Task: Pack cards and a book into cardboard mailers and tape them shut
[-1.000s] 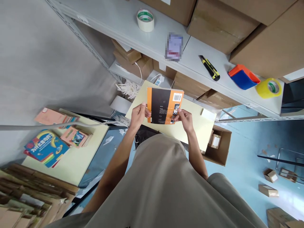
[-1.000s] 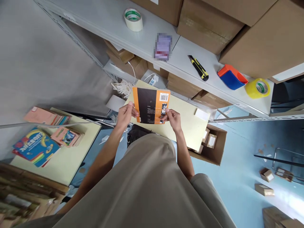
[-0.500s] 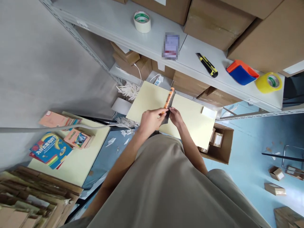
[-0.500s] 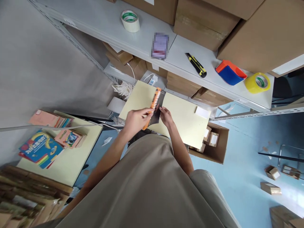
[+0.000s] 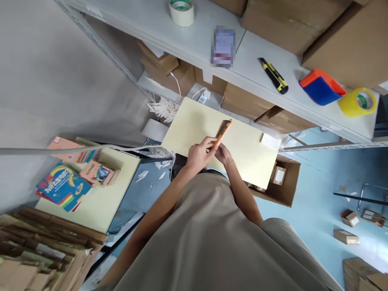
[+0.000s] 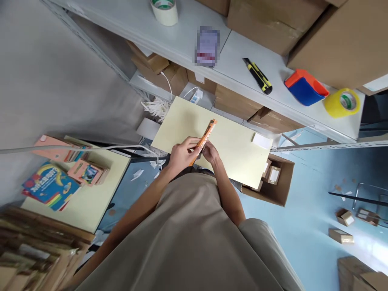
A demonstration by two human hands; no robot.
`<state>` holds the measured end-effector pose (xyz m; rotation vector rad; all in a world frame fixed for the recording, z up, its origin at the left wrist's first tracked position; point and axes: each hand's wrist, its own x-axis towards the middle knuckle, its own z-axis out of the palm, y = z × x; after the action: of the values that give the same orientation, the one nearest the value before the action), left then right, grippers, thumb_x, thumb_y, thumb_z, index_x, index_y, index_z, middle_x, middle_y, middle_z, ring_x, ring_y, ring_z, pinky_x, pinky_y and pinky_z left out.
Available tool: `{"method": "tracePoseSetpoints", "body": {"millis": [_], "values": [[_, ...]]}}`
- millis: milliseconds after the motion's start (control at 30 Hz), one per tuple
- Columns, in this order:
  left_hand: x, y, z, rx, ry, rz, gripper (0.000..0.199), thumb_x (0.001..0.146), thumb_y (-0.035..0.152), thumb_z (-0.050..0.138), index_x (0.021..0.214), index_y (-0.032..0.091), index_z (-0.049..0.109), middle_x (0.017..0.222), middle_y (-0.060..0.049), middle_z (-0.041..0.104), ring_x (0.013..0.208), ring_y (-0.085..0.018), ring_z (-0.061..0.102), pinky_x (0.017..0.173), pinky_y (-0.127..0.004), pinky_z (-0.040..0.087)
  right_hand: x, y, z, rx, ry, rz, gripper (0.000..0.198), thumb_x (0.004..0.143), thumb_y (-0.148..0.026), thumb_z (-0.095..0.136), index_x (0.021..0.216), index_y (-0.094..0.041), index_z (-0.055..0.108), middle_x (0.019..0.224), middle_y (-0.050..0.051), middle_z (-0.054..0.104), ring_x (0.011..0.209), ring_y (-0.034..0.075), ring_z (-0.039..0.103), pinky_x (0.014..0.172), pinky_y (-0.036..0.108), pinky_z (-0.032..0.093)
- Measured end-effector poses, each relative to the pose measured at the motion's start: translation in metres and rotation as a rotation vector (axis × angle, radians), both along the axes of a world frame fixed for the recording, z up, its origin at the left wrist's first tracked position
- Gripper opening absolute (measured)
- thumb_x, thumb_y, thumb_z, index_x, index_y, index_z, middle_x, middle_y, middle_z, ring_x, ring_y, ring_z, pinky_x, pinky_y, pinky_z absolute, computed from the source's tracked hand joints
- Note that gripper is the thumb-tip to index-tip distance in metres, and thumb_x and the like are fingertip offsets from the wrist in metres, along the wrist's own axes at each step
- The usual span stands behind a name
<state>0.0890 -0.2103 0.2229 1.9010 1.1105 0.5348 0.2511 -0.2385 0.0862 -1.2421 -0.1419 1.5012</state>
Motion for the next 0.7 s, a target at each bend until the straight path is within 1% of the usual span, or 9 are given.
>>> {"method": "tracePoseSetpoints", "body": {"millis": [67, 100, 200, 300, 400, 467, 533, 633, 700], "values": [[-0.017, 0.017, -0.033, -0.1, -0.145, 0.121, 0.026, 0.108, 0.034, 0.071, 0.131, 0.027, 0.079, 0.125, -0.006, 0.089, 0.112, -0.026, 0.087, 0.092, -0.031, 0.068, 0.003, -0.007, -0.012, -0.075, -0.019, -0.044, 0.034, 0.08, -0.042, 0.095, 0.09, -0.028, 0.066, 0.083, -0.003, 0.076, 0.089, 0.02, 0.071, 0.086, 0.031, 0.059], [-0.025, 0.025, -0.05, -0.132, -0.162, 0.18, 0.025, 0.106, 0.034, 0.071, 0.128, 0.025, 0.081, 0.125, -0.007, 0.089, 0.112, -0.026, 0.087, 0.094, -0.031, 0.068, 0.003, -0.011, -0.018, -0.121, -0.047, -0.072, 0.037, 0.076, -0.04, 0.098, 0.087, -0.028, 0.065, 0.081, -0.004, 0.075, 0.084, 0.019, 0.069, 0.082, 0.03, 0.058], [-0.047, 0.048, -0.093, -0.198, -0.072, 0.311, 0.026, 0.103, 0.033, 0.07, 0.122, 0.022, 0.084, 0.123, -0.009, 0.089, 0.098, -0.024, 0.086, 0.094, -0.033, 0.068, -0.006, -0.018, -0.035, -0.221, -0.149, -0.123, 0.045, 0.068, -0.037, 0.101, 0.08, -0.028, 0.059, 0.074, -0.006, 0.07, 0.076, 0.016, 0.064, 0.074, 0.027, 0.055], [-0.062, 0.071, -0.123, -0.214, 0.058, 0.365, 0.032, 0.101, 0.027, 0.067, 0.126, 0.021, 0.086, 0.129, -0.011, 0.087, 0.096, -0.023, 0.084, 0.098, -0.034, 0.066, -0.023, -0.008, -0.048, -0.256, -0.219, -0.14, 0.047, 0.067, -0.039, 0.1, 0.078, -0.027, 0.056, 0.074, -0.008, 0.067, 0.078, 0.014, 0.064, 0.075, 0.026, 0.055], [-0.072, 0.096, -0.147, -0.241, 0.143, 0.368, 0.045, 0.098, 0.018, 0.06, 0.135, 0.021, 0.084, 0.138, -0.013, 0.084, 0.106, -0.026, 0.083, 0.106, -0.038, 0.064, -0.036, 0.02, -0.059, -0.291, -0.309, -0.163, 0.042, 0.069, -0.04, 0.096, 0.08, -0.027, 0.058, 0.074, -0.009, 0.066, 0.081, 0.013, 0.064, 0.077, 0.025, 0.054], [-0.076, 0.115, -0.162, -0.239, 0.176, 0.33, 0.052, 0.097, 0.014, 0.057, 0.142, 0.02, 0.082, 0.143, -0.013, 0.082, 0.121, -0.03, 0.08, 0.115, -0.041, 0.06, -0.04, 0.047, -0.065, -0.301, -0.411, -0.168, 0.037, 0.071, -0.041, 0.093, 0.081, -0.026, 0.06, 0.075, -0.008, 0.067, 0.083, 0.015, 0.066, 0.079, 0.027, 0.055], [-0.076, 0.135, -0.177, -0.221, 0.212, 0.273, 0.056, 0.097, 0.013, 0.056, 0.147, 0.017, 0.079, 0.147, -0.014, 0.08, 0.136, -0.034, 0.073, 0.124, -0.045, 0.054, -0.041, 0.077, -0.071, -0.293, -0.539, -0.152, 0.032, 0.074, -0.043, 0.087, 0.081, -0.027, 0.061, 0.075, -0.006, 0.069, 0.086, 0.017, 0.068, 0.081, 0.029, 0.057], [-0.071, 0.165, -0.2, -0.235, 0.252, 0.225, 0.059, 0.096, 0.013, 0.061, 0.153, 0.016, 0.074, 0.157, -0.015, 0.075, 0.147, -0.039, 0.062, 0.127, -0.049, 0.05, -0.035, 0.117, -0.079, -0.284, -0.708, -0.089, 0.026, 0.077, -0.046, 0.078, 0.08, -0.028, 0.061, 0.078, -0.003, 0.071, 0.09, 0.02, 0.07, 0.085, 0.034, 0.06], [-0.068, 0.183, -0.214, -0.266, 0.235, 0.217, 0.059, 0.094, 0.014, 0.066, 0.153, 0.019, 0.074, 0.165, -0.014, 0.07, 0.148, -0.04, 0.059, 0.125, -0.052, 0.051, -0.029, 0.136, -0.082, -0.285, -0.79, 0.024, 0.025, 0.079, -0.048, 0.074, 0.081, -0.029, 0.058, 0.081, -0.002, 0.072, 0.092, 0.021, 0.071, 0.086, 0.035, 0.061]]}}
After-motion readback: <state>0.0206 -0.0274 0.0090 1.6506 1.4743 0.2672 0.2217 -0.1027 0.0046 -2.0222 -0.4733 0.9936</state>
